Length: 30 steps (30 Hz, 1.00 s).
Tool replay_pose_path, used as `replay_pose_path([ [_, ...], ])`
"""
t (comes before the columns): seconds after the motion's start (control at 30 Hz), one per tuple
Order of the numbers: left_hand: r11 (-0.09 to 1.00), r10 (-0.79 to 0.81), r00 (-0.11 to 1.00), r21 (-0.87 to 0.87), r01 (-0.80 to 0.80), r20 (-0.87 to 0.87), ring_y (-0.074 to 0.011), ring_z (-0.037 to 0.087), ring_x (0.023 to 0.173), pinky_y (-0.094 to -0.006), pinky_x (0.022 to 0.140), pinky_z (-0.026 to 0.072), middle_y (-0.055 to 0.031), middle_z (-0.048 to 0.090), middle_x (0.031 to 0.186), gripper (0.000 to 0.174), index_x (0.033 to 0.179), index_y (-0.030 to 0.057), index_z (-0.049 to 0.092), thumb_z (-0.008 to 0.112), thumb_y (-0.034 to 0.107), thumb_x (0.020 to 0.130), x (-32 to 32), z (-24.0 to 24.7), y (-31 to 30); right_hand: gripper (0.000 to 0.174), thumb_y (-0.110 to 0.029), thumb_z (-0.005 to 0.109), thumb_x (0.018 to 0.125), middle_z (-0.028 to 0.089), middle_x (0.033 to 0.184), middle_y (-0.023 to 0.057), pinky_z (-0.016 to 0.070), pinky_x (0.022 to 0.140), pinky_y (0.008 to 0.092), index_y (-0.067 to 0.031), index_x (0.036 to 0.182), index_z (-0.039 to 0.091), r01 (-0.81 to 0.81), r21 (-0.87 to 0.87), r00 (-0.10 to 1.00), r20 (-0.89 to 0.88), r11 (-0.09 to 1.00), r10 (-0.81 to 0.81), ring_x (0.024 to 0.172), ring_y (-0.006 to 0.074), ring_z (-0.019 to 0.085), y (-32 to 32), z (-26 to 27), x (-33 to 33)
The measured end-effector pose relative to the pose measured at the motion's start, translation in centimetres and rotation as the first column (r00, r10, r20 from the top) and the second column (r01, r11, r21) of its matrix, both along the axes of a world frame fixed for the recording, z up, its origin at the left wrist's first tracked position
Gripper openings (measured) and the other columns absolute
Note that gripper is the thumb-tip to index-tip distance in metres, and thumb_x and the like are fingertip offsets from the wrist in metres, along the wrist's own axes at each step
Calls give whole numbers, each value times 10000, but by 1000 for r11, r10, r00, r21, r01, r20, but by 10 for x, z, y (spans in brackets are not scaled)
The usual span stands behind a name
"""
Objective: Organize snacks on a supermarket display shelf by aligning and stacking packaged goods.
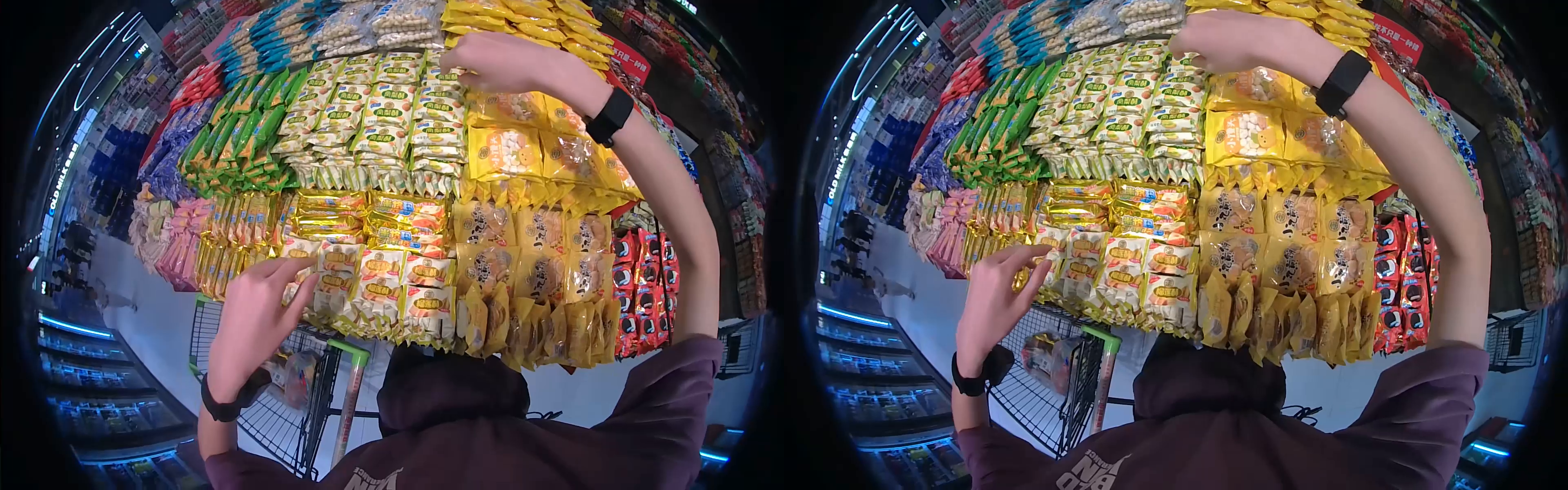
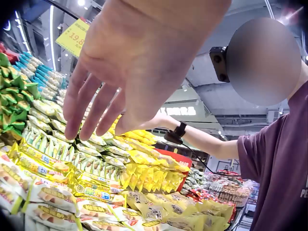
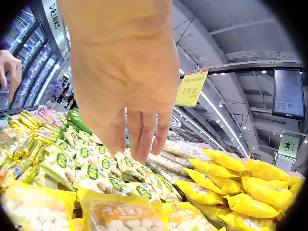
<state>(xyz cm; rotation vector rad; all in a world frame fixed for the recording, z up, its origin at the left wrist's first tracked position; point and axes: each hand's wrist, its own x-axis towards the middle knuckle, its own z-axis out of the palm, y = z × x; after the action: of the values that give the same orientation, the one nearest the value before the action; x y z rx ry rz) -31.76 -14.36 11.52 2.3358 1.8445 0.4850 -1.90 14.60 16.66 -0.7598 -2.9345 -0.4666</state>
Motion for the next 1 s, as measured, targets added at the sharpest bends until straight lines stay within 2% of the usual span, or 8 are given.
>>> replay_pose_path([
  [0.1, 992, 78, 991, -110, -67, 105, -331, 695, 807, -378, 738, 541, -190, 714, 928, 205, 997, -21, 704, 683, 159, 903, -3, -12, -38, 279, -80, 634, 894, 664, 917, 207, 505, 857, 492, -28, 1168, 629, -85, 3, 994, -67, 996, 85, 952, 400, 637, -21, -5, -2],
  [0.2, 981, -13, 999, -195, 23, 52, -325, 691, 784, -376, 725, 539, -175, 716, 892, 205, 958, -21, 714, 692, 172, 895, -16, -30, -70, 283, -75, 629, 895, 666, 930, 203, 504, 861, 485, -28, 1174, 624, -30, -64, 999, 10, 997, 31, 971, 392, 632, -62, 8, -15],
  [0.23, 941, 22, 999, -339, -9, 36, -333, 682, 772, -385, 712, 534, -167, 714, 869, 207, 926, -19, 721, 700, 183, 889, -17, -34, -81, 277, -81, 627, 899, 661, 907, 198, 507, 841, 478, -32, 1171, 622, -176, -44, 983, -56, 983, 174, 959, 377, 633, -67, 7, -14],
  [0.37, 869, -38, 999, -494, 31, -5, -357, 673, 730, -419, 686, 530, -171, 694, 766, 303, 879, 19, 731, 694, 319, 896, -23, -91, -119, 256, -125, 637, 911, 651, 934, 171, 511, 820, 458, -50, 1156, 632, -179, 16, 977, -111, 984, 180, 940, 351, 634, -118, 9, -14],
  [0.5, 852, -60, 998, -522, 38, -26, -366, 676, 715, -446, 683, 532, -170, 675, 695, 334, 863, 44, 743, 701, 375, 885, -25, -149, -152, 147, -114, 630, 907, 635, 840, 192, 504, 764, 491, -5, 1005, 622, -205, -43, 953, -235, 978, 189, 856, 382, 639, -160, -9, -3],
  [0.63, 855, -69, 998, -514, 66, 14, -369, 671, 693, -462, 644, 527, -165, 666, 692, 300, 892, 49, 674, 737, 339, 848, -28, -192, -174, 142, -132, 617, 920, 620, 802, 188, 501, 743, 474, 1, 972, 614, -5, -287, 975, -213, 958, -58, 835, 381, 633, -209, -35, 8],
  [0.77, 876, -62, 998, -478, 65, 21, -379, 666, 706, -479, 634, 522, -172, 662, 706, 302, 925, 44, 612, 758, 287, 820, -35, -224, -180, 137, -142, 626, 919, 633, 784, 167, 503, 715, 447, -9, 950, 632, 135, -347, 918, -309, 928, -249, 791, 373, 630, -262, -70, 22],
  [1.0, 861, -238, 971, -454, 228, 36, -389, 649, 690, -476, 635, 509, -182, 647, 706, 322, 859, 23, 599, 723, 320, 857, -44, -223, -167, 130, -113, 679, 901, 644, 770, 122, 505, 600, 376, -30, 997, 652, 331, -566, 545, -539, 755, -642, 644, 289, 624, -366, -138, -2],
])
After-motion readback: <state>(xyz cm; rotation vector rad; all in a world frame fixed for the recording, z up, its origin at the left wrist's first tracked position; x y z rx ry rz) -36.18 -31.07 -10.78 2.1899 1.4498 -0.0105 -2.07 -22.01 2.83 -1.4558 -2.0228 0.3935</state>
